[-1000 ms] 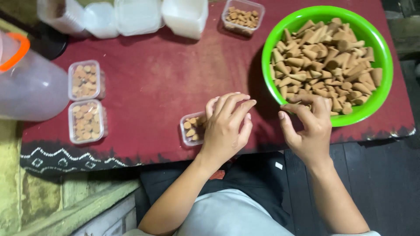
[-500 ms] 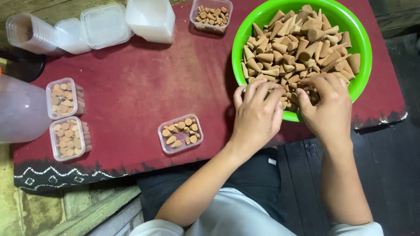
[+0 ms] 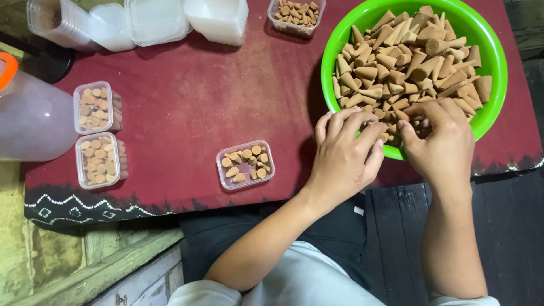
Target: Packing incense cones from a large green bowl into small clear plastic containers on a workshop table.
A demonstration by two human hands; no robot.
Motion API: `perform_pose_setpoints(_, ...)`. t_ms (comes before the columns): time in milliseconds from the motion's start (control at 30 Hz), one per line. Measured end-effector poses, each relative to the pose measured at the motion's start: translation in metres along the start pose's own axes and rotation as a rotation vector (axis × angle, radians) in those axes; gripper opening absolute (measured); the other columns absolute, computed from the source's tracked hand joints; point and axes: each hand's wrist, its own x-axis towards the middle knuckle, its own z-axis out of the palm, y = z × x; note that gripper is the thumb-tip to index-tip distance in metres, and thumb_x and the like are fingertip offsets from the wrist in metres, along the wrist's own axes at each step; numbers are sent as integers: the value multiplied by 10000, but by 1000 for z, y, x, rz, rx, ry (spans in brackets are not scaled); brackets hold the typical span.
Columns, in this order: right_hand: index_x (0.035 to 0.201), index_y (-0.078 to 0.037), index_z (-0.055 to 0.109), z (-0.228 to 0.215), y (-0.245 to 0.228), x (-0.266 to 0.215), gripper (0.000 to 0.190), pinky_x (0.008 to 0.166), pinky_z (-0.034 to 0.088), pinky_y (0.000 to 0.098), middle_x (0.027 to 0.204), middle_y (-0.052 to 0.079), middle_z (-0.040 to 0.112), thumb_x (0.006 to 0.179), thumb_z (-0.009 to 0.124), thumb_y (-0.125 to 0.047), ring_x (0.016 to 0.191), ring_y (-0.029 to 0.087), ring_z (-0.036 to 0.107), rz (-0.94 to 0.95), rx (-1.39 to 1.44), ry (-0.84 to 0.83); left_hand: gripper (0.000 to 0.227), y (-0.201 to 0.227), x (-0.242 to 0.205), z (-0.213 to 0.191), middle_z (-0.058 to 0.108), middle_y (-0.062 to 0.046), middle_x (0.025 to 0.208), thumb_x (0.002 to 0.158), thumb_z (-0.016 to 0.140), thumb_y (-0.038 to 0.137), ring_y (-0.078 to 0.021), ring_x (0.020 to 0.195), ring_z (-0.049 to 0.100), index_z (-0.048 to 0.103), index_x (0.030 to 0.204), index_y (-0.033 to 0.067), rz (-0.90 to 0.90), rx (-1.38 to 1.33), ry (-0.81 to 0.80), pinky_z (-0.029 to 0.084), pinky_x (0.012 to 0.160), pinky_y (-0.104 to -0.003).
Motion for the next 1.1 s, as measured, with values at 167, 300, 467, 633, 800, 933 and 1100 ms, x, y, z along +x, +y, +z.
perform_pose_setpoints(167,1088,7,692,-4,-13,-6,103,825,459,430,1045,144,693,1032,776,-13,941,316,601,-120,85,125,232,-3,-8,-25,641,-33,1209,918,627,132,-286,1244,561,683,1143,132,-4,-32,28,368,1107,-502)
perform_pose_setpoints(300,1123,54,659,-6,-43,-14,156,754,430,387,1049,172,659,1084,805,14,894,286,556,-174,199,147,194,-6,-18,-55,648,-65,1195,946,602,141,-289,1200,580,694,1108,88,1,-59,72,375,1084,-494)
perform_pose_setpoints(467,1044,64,673,-7,-107,-8,113,878,499,380,1033,184,691,1040,781,32,955,295,635,-284,363,57,181,-26,-42,-96,666,-24,1197,925,638,145,-279,1180,603,717,1088,131,-55,-46,163,392,1042,-467)
perform_pose_setpoints(633,999,35,711,15,-161,-4,52,898,515,361,1006,166,668,976,743,68,980,287,648,-371,473,-67,159,-63,-66,-144,692,-18,1146,907,639,118,-262,1129,623,738,1031,131,-146,32,288,402,983,-432)
perform_pose_setpoints(800,982,-69,769,41,-201,-9,190,787,569,444,984,129,707,857,744,71,871,329,712,-380,500,-175,182,-105,-100,-167,656,-14,1119,901,659,84,-270,1120,591,708,1065,147,-214,50,403,398,967,-414)
perform_pose_setpoints(933,988,-46,755,60,-210,-12,216,761,586,452,946,126,703,811,783,74,862,347,719,-475,371,-223,160,-119,-117,-170,654,-12,1105,912,656,90,-262,1109,592,704,1056,141,-265,35,444,398,967,-416)
perform_pose_setpoints(1100,926,-113,735,78,-212,-11,205,742,539,382,905,46,686,788,848,-12,841,272,654,-652,173,-218,170,-125,-124,-167,650,8,1100,894,672,100,-236,1096,590,701,1049,165,-285,30,464,379,978,-402)
